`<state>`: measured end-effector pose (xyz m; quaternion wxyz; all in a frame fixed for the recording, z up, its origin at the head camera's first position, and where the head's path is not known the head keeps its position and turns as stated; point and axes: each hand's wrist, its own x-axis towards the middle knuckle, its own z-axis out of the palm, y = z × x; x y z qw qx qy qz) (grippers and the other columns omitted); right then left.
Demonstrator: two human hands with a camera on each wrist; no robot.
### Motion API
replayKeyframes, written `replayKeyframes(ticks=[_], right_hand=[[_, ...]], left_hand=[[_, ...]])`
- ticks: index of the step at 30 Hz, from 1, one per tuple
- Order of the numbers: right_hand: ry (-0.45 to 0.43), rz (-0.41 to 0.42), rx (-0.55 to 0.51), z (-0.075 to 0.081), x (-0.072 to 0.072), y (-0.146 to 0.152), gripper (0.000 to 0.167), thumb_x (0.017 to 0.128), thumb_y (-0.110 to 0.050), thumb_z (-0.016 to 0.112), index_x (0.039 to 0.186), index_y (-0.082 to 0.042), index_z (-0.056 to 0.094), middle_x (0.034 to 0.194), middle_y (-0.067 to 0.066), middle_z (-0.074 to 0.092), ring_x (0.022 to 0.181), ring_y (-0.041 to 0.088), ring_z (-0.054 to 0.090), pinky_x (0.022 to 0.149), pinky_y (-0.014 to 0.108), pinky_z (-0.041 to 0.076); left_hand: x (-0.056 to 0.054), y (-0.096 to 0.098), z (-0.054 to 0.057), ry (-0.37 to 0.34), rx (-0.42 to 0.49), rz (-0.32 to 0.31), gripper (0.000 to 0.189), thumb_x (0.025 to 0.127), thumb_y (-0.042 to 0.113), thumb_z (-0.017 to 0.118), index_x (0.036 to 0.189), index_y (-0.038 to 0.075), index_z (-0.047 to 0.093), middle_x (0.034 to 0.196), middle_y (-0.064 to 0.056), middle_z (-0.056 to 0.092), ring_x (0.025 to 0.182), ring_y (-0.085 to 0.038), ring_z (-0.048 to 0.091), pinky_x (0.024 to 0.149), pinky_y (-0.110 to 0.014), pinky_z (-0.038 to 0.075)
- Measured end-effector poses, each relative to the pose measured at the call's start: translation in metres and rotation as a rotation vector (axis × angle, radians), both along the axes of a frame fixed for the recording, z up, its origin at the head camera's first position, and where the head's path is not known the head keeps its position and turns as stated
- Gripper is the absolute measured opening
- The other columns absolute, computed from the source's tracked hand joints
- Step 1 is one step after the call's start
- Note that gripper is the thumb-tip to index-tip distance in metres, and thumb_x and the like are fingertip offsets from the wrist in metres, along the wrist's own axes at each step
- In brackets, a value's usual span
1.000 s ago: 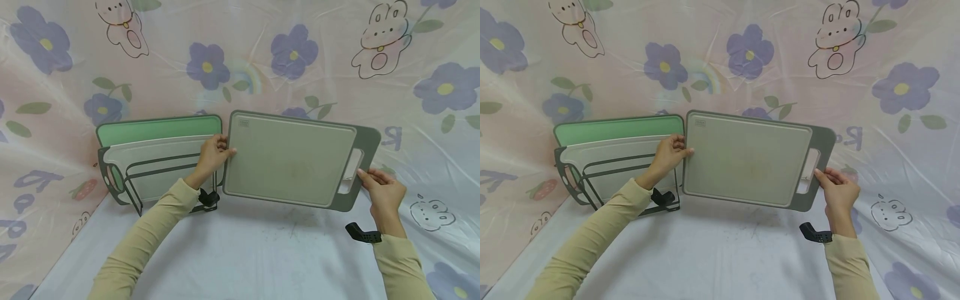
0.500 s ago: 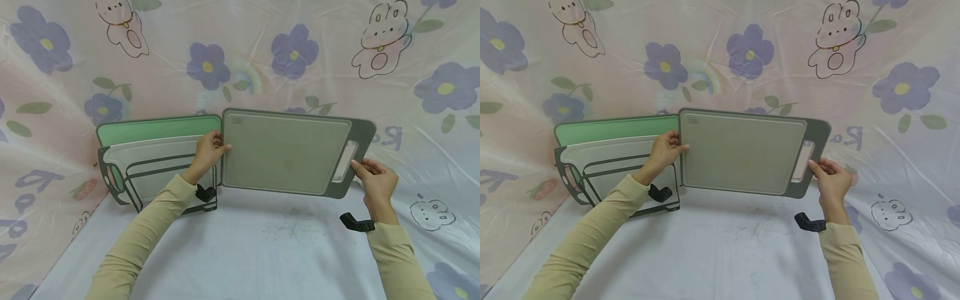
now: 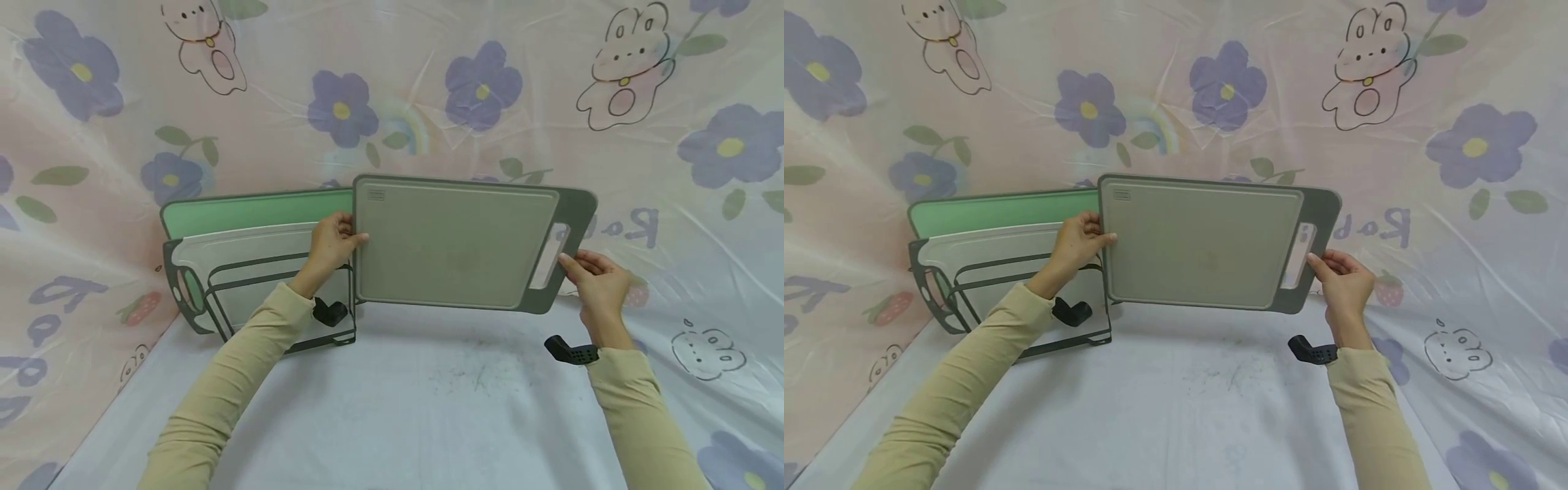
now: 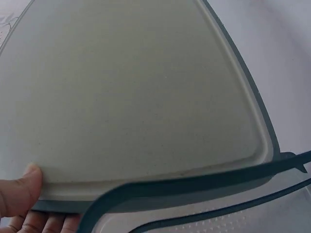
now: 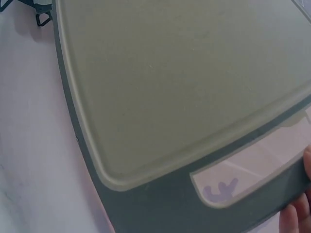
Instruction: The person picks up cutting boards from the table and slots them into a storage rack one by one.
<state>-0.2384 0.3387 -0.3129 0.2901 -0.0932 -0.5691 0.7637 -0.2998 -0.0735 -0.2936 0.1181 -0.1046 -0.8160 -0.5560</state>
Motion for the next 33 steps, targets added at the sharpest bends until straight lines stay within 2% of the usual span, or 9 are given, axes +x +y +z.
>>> replayKeyframes(ticks=[7,20,33], right_hand=[[-0.009,0.025,0.002,-0.002,-0.009,-0.005,0.020,0.070,0.007,0.083,0.083,-0.003,0.070,0.073,0.003,0.067,0.064,0.010,0.065,0.061,0.021,0.055],[-0.022,0.073,0.021,-0.006,-0.026,-0.019,0.024,0.072,0.006,0.082,0.087,-0.009,0.072,0.078,0.001,0.067,0.068,0.008,0.064,0.060,0.019,0.055],[-0.022,0.113,0.062,-0.011,-0.040,-0.031,0.025,0.073,0.007,0.081,0.088,-0.009,0.069,0.080,-0.001,0.067,0.069,0.008,0.063,0.060,0.019,0.054]], left_hand=[[0.001,-0.009,0.002,-0.020,0.013,0.016,0.034,0.088,0.004,0.072,0.117,-0.007,0.058,0.106,-0.021,0.066,0.094,-0.030,0.064,0.080,-0.035,0.052],[0.000,-0.028,0.001,-0.016,-0.026,0.047,0.036,0.088,0.006,0.073,0.117,-0.008,0.057,0.109,-0.022,0.065,0.097,-0.031,0.063,0.083,-0.036,0.052],[0.010,-0.046,0.002,-0.009,-0.072,0.064,0.036,0.089,0.007,0.072,0.119,-0.007,0.057,0.110,-0.021,0.066,0.100,-0.031,0.064,0.083,-0.039,0.052]])
